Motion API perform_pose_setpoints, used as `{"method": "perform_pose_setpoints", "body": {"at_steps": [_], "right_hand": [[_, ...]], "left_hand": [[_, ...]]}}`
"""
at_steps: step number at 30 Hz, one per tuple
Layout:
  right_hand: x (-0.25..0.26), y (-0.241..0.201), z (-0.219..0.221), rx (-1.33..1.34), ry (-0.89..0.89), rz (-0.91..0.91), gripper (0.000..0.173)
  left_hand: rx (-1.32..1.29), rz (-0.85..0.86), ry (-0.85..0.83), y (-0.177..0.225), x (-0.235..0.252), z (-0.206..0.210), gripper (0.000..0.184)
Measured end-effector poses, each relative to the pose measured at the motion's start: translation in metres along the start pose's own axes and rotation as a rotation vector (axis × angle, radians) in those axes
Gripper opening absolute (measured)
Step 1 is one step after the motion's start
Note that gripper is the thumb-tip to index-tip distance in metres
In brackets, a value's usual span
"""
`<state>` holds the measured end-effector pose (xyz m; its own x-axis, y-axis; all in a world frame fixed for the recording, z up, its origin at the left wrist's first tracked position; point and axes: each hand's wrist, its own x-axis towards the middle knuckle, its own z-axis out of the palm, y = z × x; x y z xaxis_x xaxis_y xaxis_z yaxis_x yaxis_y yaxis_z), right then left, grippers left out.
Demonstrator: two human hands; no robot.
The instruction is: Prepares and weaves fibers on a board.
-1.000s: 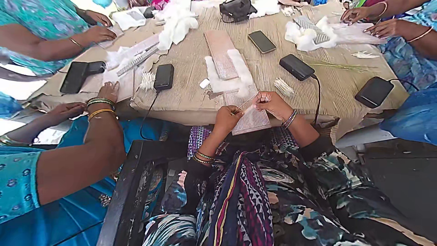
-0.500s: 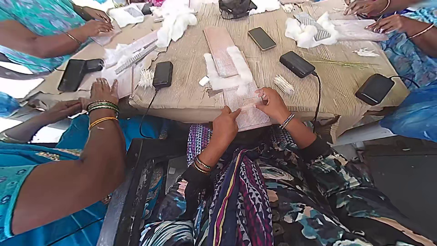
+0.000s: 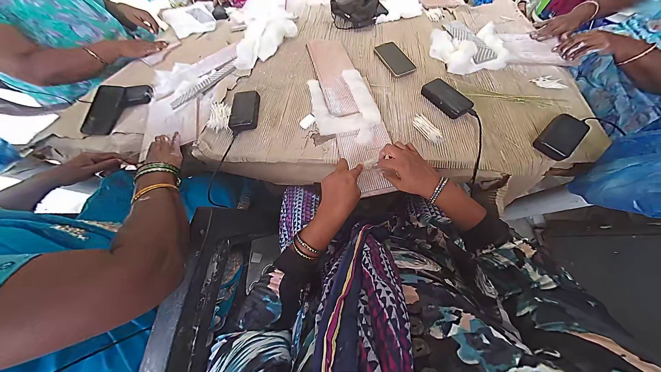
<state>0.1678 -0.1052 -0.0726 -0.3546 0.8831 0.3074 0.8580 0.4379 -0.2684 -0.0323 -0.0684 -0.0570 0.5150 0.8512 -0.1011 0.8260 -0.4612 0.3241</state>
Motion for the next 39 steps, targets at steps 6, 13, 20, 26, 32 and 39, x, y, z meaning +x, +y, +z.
{"method": "perform_pose_setpoints", "body": {"at_steps": [6, 13, 20, 26, 32, 39], "right_hand": [[-0.005, 0.040, 0.000, 0.653, 0.299, 0.411, 0.012], [0.010, 0.065, -0.049, 0.958, 0.833, 0.701, 0.007], [0.054, 0.021, 0.017, -0.033, 0.224, 0.261, 0.013], [0.040, 0.004, -0.010, 0.098, 0.257, 0.439, 0.031], [0.020, -0.001, 0.004, 0.063, 0.079, 0.217, 0.034], [-0.011, -0.031, 0.021, -0.171, -0.288, 0.176, 0.082]], "left_hand": [[0.025, 0.009, 0.015, -0.001, 0.000, 0.002, 0.044], [0.035, 0.001, -0.007, 0.000, 0.000, 0.002, 0.047], [0.046, -0.029, -0.049, 0.004, 0.000, -0.004, 0.046], [0.017, -0.004, -0.015, -0.001, -0.001, 0.000, 0.047], [0.002, 0.021, 0.026, 0.000, 0.000, 0.002, 0.044], [-0.058, 0.048, 0.078, -0.007, -0.008, 0.007, 0.036]]}}
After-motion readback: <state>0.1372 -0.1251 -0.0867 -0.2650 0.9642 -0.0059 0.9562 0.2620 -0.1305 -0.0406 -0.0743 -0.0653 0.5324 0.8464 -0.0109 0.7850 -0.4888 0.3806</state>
